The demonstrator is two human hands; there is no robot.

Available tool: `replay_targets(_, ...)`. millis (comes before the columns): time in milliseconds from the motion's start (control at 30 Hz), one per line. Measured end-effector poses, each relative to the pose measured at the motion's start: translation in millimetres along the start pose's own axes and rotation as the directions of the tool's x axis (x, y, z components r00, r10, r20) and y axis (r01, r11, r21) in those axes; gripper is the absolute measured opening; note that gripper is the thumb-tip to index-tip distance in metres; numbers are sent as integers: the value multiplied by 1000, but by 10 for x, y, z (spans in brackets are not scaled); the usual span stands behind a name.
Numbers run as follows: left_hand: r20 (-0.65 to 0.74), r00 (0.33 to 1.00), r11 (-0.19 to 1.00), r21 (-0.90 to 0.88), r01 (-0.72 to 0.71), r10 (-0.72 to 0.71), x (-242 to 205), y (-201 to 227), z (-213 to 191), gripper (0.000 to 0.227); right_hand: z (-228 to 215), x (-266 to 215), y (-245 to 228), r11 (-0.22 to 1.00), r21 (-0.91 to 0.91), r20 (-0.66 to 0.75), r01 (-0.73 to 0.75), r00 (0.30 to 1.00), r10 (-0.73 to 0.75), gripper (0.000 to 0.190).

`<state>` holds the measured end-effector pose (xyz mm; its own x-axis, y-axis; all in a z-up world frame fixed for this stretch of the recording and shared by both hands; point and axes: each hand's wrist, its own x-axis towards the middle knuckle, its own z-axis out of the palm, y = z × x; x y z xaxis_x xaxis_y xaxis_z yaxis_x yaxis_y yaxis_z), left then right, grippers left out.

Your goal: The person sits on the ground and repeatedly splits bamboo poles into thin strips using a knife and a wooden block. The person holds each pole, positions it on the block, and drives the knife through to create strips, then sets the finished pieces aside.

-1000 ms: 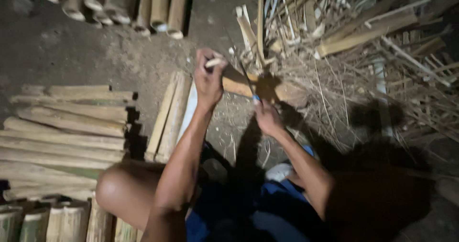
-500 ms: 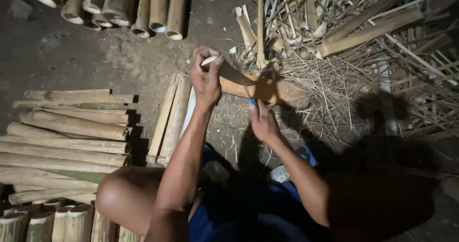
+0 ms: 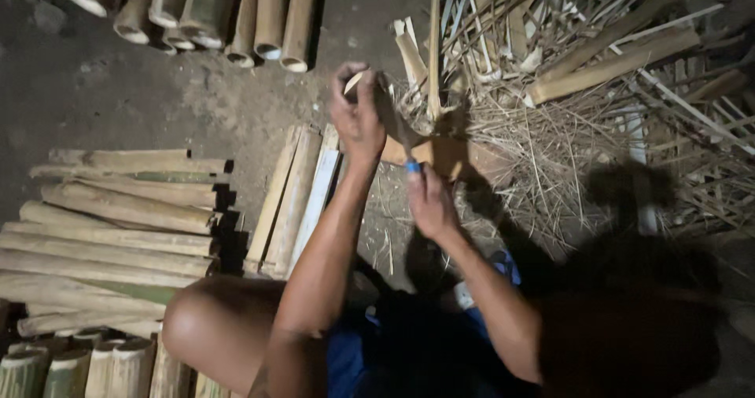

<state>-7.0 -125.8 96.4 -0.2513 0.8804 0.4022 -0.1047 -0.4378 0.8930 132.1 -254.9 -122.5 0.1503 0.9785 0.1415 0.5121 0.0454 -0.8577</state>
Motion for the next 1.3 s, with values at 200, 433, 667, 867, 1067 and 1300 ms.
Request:
replay_targets(200,3,999,991,-129,-32,33,-58,-31,-107,19,289,106,481,963,-243,-9,-113,993,115,46)
replay_targets(433,42,997,985,-163,-60,67,-25,70,-312,46,-42,-136,1421,807,-118,140,-579,795,591,55)
replay_targets(667,381,915,961,177,-213,132,19,142,-442,39,-310,-218,367,789,166,272,-591,797,540,46)
replay_targets(867,299,940,955,189,-227,164,-54,60,-357,21,-639,-240,-1137,980,160,132,-122,986,101,42)
replay_targets(1067,274,949,965,162,-207,158,-57,14,-433,24,-709,-48,-1227,968,8,163,-253,955,248,39)
replay_targets(1300,289,933,933,222,-282,213,103,-18,-464,24,-118,-85,473,922,-223,122,-315,930,347,50)
